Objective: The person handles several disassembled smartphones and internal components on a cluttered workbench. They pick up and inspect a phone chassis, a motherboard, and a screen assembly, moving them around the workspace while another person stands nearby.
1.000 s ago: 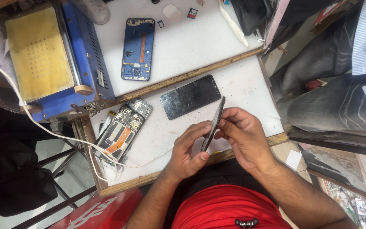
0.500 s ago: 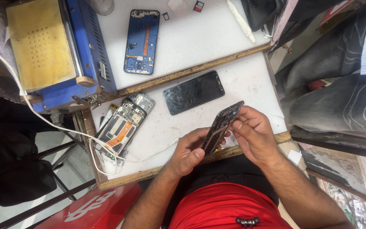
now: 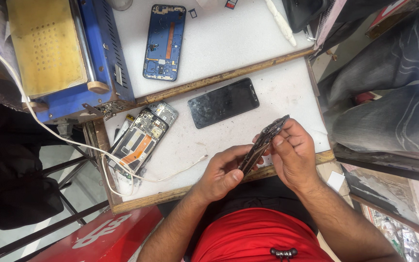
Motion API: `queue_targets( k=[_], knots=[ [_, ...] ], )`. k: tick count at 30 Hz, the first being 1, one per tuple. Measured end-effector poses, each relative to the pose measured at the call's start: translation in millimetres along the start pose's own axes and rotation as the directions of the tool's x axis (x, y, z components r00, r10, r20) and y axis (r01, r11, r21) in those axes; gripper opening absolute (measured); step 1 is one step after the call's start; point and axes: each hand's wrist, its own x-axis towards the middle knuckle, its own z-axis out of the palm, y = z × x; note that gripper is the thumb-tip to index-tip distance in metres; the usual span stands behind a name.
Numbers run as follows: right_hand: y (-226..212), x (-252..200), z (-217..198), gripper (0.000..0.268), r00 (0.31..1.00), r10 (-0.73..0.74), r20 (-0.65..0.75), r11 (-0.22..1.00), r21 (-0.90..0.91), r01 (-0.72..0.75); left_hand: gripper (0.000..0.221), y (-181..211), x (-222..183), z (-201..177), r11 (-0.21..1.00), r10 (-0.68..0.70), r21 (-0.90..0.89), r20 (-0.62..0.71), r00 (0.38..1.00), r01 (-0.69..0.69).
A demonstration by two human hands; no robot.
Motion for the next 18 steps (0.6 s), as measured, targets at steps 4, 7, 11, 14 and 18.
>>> queue_targets(
  k=[4, 7, 11, 14, 18],
  knots=[
    [4, 0, -1, 0.024, 1.0, -0.007, 0.002, 0.999, 0.031, 0.007, 0.068, -1, 1, 1, 1.0, -0.026, 0.009, -0.016, 1.0, 0.026],
    [7, 1, -4, 0.024, 1.0, -0.008, 0.013, 0.996, 0.088, 0.007, 0.062, 4, 3, 4, 1.0, -0.012, 0.018, -0.018, 1.0, 0.012],
    [-1, 16, -14, 0.025, 0.986, -0.027, 0.167, 0.997, 0.074, 0.015, 0.055, 23, 11, 0, 0.89, 0.018, 0.455, -0.037, 0.999, 0.001],
    [-27, 27, -29, 0.047, 0.983, -0.067, -0.169, 0.957, -0.29, 0.016, 0.054, 35, 23, -4, 0.474, 0.068, 0.88, 0.001, 0.998, -0.033],
    [-51, 30, -41, 0.046, 0.957, -0.257, -0.137, 0.882, -0.439, 0.174, 0.053, 38, 36, -1, -0.01, 0.021, 0.998, 0.055, 0.998, -0.055]
  ],
)
